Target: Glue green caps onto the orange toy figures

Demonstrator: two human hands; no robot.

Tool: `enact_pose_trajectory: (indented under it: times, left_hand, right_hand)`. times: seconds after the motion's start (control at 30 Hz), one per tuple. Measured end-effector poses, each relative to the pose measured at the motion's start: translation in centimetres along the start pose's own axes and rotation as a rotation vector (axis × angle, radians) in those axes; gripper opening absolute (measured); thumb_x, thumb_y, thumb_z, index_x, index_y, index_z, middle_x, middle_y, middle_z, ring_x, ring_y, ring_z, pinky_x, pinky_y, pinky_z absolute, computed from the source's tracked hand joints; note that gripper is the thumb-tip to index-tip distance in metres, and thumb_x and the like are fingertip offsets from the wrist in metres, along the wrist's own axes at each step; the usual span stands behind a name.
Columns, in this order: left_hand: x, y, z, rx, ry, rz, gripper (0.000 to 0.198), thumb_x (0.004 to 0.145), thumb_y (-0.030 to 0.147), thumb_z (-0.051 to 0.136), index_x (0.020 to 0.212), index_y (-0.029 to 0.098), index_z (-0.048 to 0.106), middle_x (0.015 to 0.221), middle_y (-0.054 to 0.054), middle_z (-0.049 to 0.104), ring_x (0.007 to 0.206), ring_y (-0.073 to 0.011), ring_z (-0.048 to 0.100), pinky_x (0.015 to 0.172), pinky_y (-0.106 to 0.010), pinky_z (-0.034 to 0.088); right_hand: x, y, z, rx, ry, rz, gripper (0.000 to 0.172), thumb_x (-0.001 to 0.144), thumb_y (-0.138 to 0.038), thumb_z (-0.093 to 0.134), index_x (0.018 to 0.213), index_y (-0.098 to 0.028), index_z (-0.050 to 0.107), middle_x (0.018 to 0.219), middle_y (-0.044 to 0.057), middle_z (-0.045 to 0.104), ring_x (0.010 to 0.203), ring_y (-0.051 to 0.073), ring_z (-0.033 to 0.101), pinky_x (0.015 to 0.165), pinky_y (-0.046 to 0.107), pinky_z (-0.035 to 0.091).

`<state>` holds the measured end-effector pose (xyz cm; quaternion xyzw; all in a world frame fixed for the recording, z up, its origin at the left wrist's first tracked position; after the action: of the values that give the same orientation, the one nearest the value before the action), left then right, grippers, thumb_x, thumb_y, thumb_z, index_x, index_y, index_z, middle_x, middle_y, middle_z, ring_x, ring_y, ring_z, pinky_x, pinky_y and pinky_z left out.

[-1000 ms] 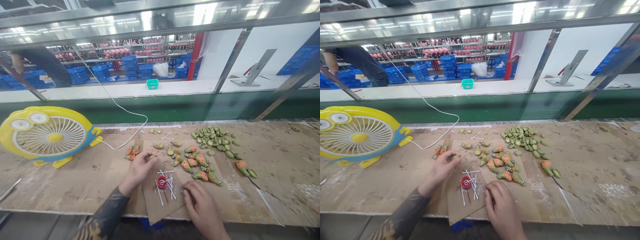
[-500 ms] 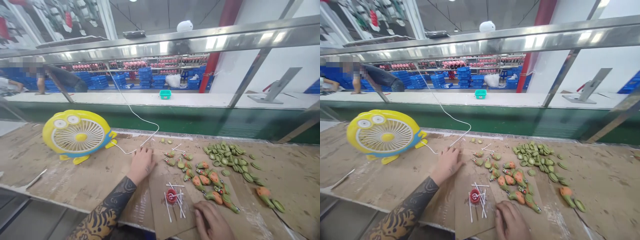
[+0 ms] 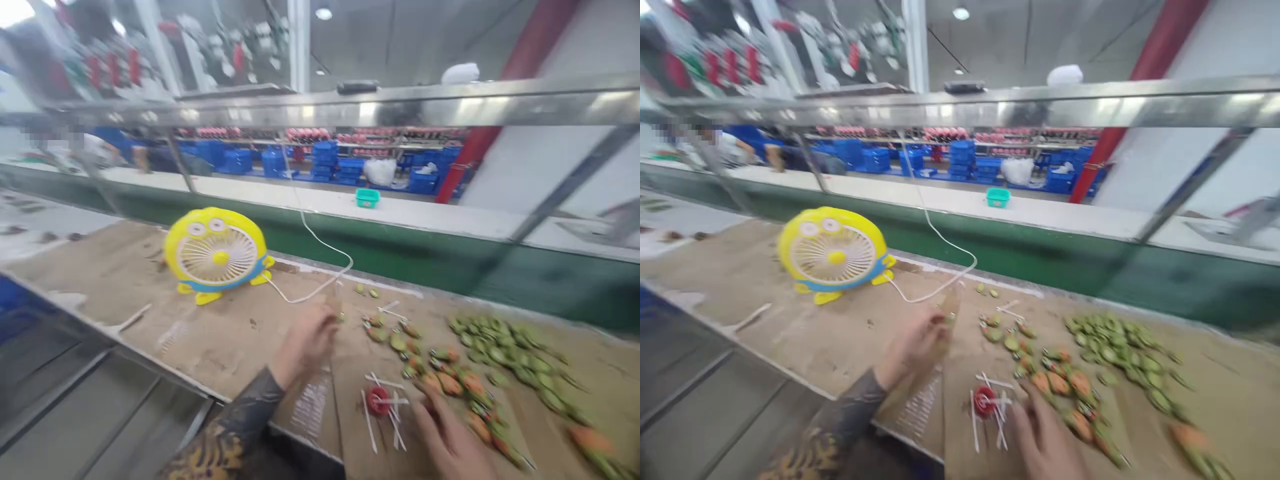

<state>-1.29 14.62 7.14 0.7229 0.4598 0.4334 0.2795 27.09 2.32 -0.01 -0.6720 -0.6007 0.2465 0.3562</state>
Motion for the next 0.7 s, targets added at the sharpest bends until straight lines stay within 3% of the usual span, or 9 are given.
enact_pose_trajectory:
  times: [0.07, 0.13, 0.23, 0.33, 0.4, 0.47, 0.57, 0.7]
  left_hand:
    - [-1.2, -0.2, -0.7, -0.227, 0.049, -0.088, 0.018, 0.092, 0.029, 0.065, 0.108, 0.022, 0.07, 0.108, -0.01, 0.076, 0.089, -0.0229, 0.069, 0.079, -0.037, 0.056]
    - [-2.5, -0.8, -1.1, -0.42, 0.088, -0.188, 0.025, 0.092, 0.039, 0.07, 0.109, 0.022, 0.069, 0.11, -0.009, 0.076, 0.079, -0.0182, 0.066, 0.068, -0.03, 0.054]
    - [-4.5, -1.9, -1.2, -0.626, 0.14, -0.345, 0.032, 0.089, 0.047, 0.077, 0.104, 0.019, 0.074, 0.102, -0.007, 0.076, 0.072, -0.0115, 0.06, 0.065, -0.022, 0.05]
    - [-6.0, -2.6, -0.6, -0.776, 0.179, -0.475, 0.042, 0.082, 0.052, 0.084, 0.107, 0.018, 0.079, 0.093, -0.003, 0.073, 0.064, -0.0063, 0.053, 0.06, -0.018, 0.048]
    - [-6.7, -2.7, 0.0, -0.852, 0.183, -0.526, 0.048, 0.076, 0.053, 0.088, 0.109, 0.019, 0.08, 0.09, -0.002, 0.07, 0.064, -0.0065, 0.056, 0.06, -0.018, 0.05]
    - [-7.3, -2.4, 0.7, -0.931, 0.159, -0.579, 0.052, 0.074, 0.052, 0.09, 0.114, 0.02, 0.078, 0.092, -0.002, 0.071, 0.073, -0.0118, 0.066, 0.065, -0.023, 0.056]
    - [-8.2, -1.8, 1.8, -1.066, 0.081, -0.678, 0.057, 0.072, 0.045, 0.094, 0.121, 0.023, 0.074, 0.109, -0.007, 0.075, 0.081, -0.0197, 0.074, 0.071, -0.032, 0.062]
    - [-9.4, -1.7, 3.3, -1.15, 0.002, -0.759, 0.052, 0.073, 0.039, 0.094, 0.118, 0.02, 0.076, 0.133, -0.014, 0.072, 0.077, -0.0149, 0.073, 0.07, -0.028, 0.06]
  right_hand:
    - [0.4, -3.0, 0.4, 0.056, -0.058, 0.04, 0.045, 0.093, -0.055, 0.055, 0.116, -0.022, 0.077, 0.118, 0.012, 0.08, 0.109, 0.032, 0.075, 0.095, 0.043, 0.06]
    - [0.9, -4.8, 1.2, 0.108, -0.108, 0.055, 0.037, 0.093, -0.047, 0.056, 0.106, -0.02, 0.077, 0.108, 0.012, 0.081, 0.098, 0.03, 0.076, 0.089, 0.041, 0.06]
    - [1.1, -6.1, 2.1, 0.118, -0.154, 0.048, 0.028, 0.094, -0.038, 0.056, 0.099, -0.021, 0.078, 0.097, 0.008, 0.082, 0.09, 0.026, 0.076, 0.081, 0.035, 0.06]
    - [0.8, -6.8, 2.4, 0.109, -0.192, 0.003, 0.025, 0.094, -0.034, 0.058, 0.098, -0.023, 0.08, 0.101, 0.006, 0.082, 0.096, 0.024, 0.076, 0.087, 0.034, 0.059]
    - [0.8, -7.1, 2.3, 0.086, -0.192, -0.033, 0.024, 0.094, -0.032, 0.059, 0.098, -0.023, 0.08, 0.105, 0.007, 0.082, 0.101, 0.025, 0.075, 0.093, 0.037, 0.057]
    - [0.9, -7.1, 2.0, 0.051, -0.17, -0.063, 0.025, 0.096, -0.032, 0.058, 0.1, -0.022, 0.08, 0.106, 0.009, 0.082, 0.102, 0.027, 0.074, 0.095, 0.041, 0.055]
    - [0.9, -7.1, 1.8, 0.011, -0.145, -0.102, 0.027, 0.099, -0.032, 0.055, 0.104, -0.021, 0.079, 0.107, 0.011, 0.081, 0.102, 0.028, 0.073, 0.093, 0.043, 0.055]
    - [0.7, -7.4, 2.1, -0.01, -0.181, -0.159, 0.025, 0.1, -0.03, 0.055, 0.098, -0.023, 0.079, 0.104, 0.008, 0.081, 0.099, 0.025, 0.074, 0.091, 0.038, 0.056]
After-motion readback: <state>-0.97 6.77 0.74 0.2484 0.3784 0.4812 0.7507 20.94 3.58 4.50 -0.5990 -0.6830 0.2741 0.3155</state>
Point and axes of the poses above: each hand's wrist, its own x-axis towards the middle knuckle, its own z-axis out of the palm, y = z × x, the point moved 7 cm from there along x, towards the middle knuckle
